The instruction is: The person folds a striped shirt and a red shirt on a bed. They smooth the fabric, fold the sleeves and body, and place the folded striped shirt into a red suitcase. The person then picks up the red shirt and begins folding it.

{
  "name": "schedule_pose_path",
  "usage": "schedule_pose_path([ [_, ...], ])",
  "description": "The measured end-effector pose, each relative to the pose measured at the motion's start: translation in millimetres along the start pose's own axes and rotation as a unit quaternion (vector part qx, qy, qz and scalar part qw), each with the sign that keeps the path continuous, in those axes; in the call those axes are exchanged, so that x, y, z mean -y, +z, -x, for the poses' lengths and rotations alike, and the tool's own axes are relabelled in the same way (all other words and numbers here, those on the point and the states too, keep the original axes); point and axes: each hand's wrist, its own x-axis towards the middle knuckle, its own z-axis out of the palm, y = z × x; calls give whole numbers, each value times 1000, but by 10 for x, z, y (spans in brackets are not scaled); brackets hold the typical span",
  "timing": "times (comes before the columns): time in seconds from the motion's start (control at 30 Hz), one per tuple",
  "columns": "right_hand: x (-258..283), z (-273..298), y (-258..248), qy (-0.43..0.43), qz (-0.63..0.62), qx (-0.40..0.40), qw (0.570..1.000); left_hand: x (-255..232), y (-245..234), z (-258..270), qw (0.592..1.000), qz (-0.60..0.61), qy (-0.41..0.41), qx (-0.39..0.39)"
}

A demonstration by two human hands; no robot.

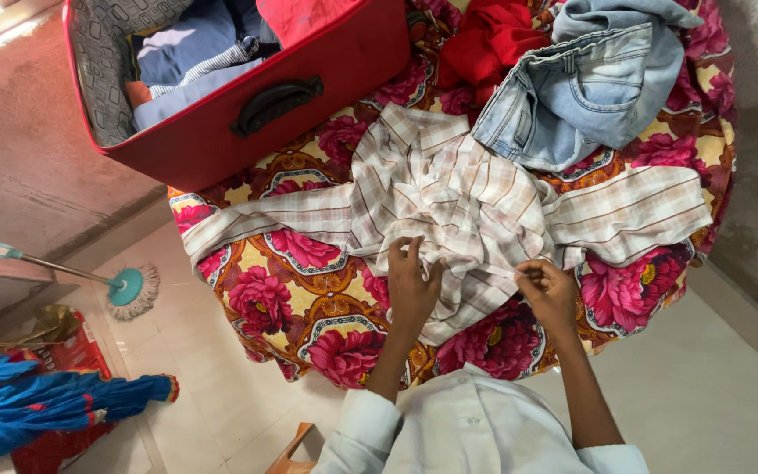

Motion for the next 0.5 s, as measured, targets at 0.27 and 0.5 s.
schedule_pose_path([
  [0.27,268,1,-114,78,-245,-49,965,140,555,88,950,135,-159,232],
  [0.5,224,65,135,186,-374,15,908,-1009,119,125,955,127,117,242],
])
